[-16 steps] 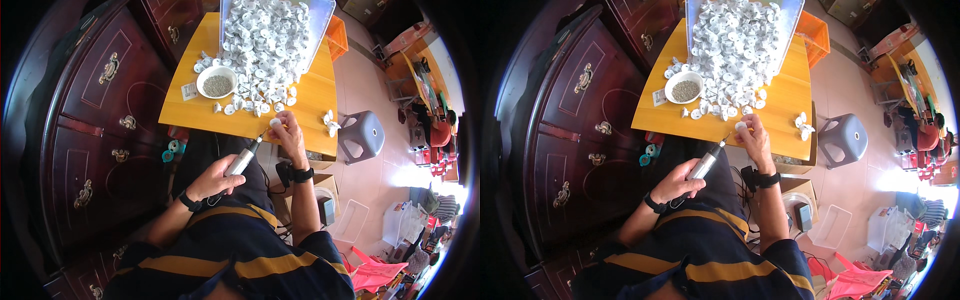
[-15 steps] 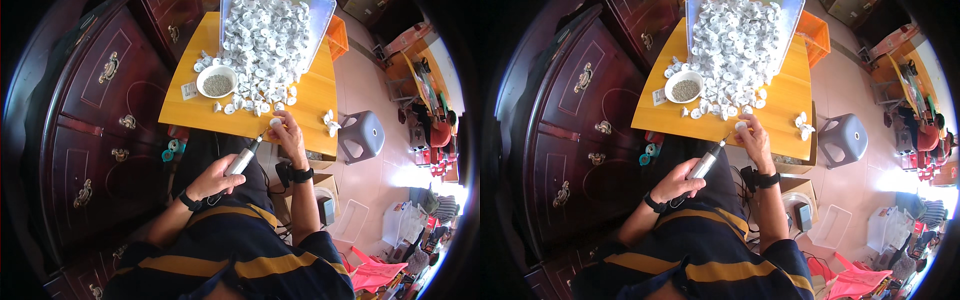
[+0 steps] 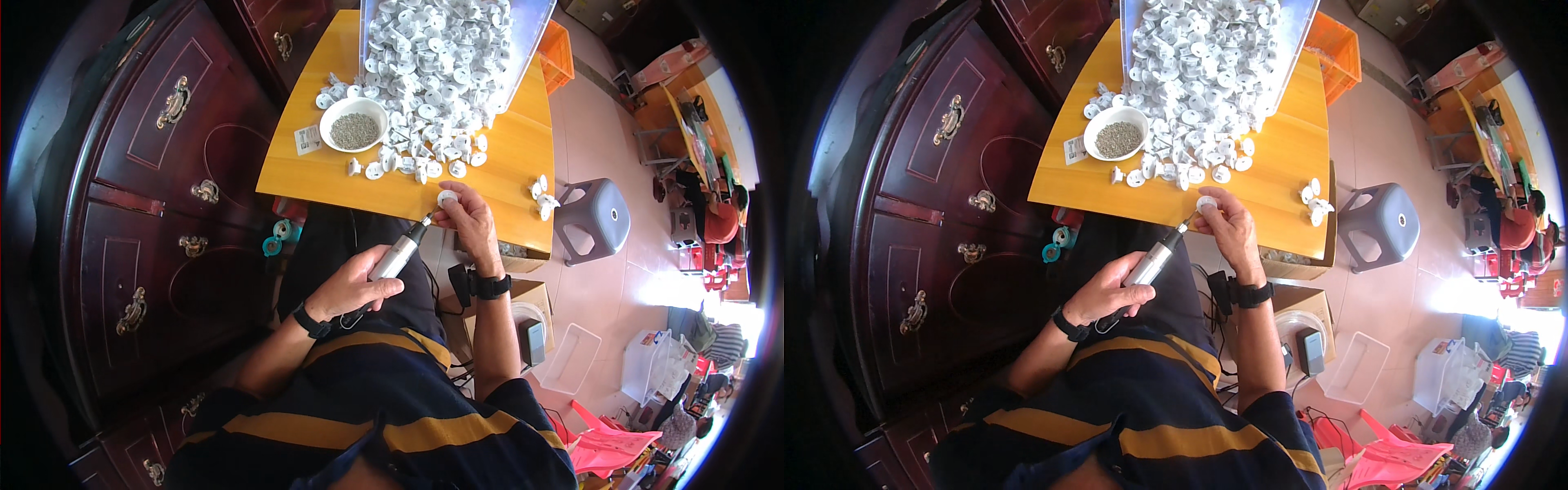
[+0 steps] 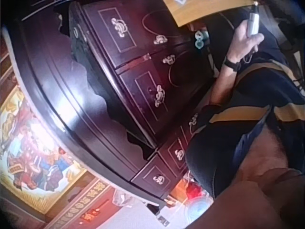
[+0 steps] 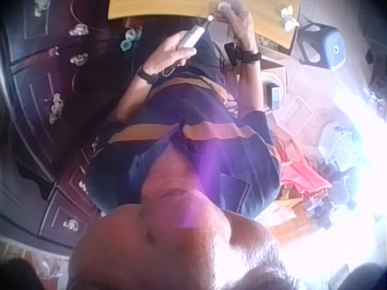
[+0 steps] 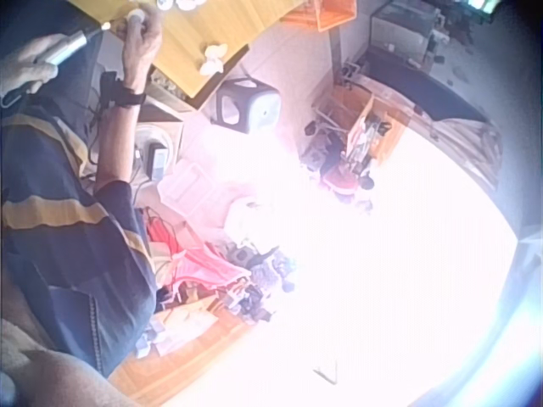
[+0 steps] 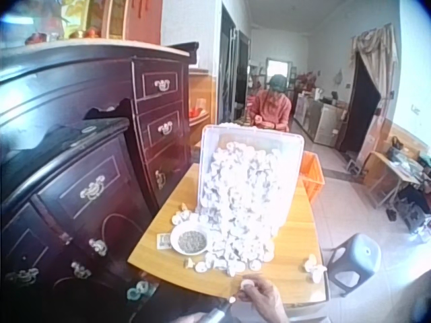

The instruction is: Assembling small white plastic components using an electric screwdriver at a workstation.

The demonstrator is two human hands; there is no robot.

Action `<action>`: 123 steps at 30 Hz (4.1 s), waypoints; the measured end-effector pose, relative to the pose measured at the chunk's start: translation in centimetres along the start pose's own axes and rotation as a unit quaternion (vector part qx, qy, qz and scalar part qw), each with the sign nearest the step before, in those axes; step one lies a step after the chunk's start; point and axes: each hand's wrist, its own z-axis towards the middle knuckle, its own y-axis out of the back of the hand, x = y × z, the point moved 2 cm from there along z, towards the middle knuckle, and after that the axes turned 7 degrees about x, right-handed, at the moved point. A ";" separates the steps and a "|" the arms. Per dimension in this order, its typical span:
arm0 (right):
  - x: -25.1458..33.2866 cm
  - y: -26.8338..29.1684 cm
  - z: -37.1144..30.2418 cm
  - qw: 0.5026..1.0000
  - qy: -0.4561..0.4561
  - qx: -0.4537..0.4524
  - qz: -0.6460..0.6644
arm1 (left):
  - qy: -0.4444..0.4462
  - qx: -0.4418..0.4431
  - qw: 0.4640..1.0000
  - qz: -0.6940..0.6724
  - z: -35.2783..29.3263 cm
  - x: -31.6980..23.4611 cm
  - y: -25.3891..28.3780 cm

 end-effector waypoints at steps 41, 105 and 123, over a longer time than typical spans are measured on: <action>-0.8 -0.4 -0.2 0.999 0.025 -0.032 0.007 | 0.024 0.012 1.000 -0.016 1.0 0.6 0.4; 7.7 -14.9 16.9 0.706 0.118 0.108 -0.690 | -0.011 -0.073 0.997 -0.021 -5.4 0.3 3.7; 7.5 -14.1 16.2 0.814 0.195 0.061 -0.544 | -0.003 -0.069 0.997 -0.033 -4.6 -0.3 3.4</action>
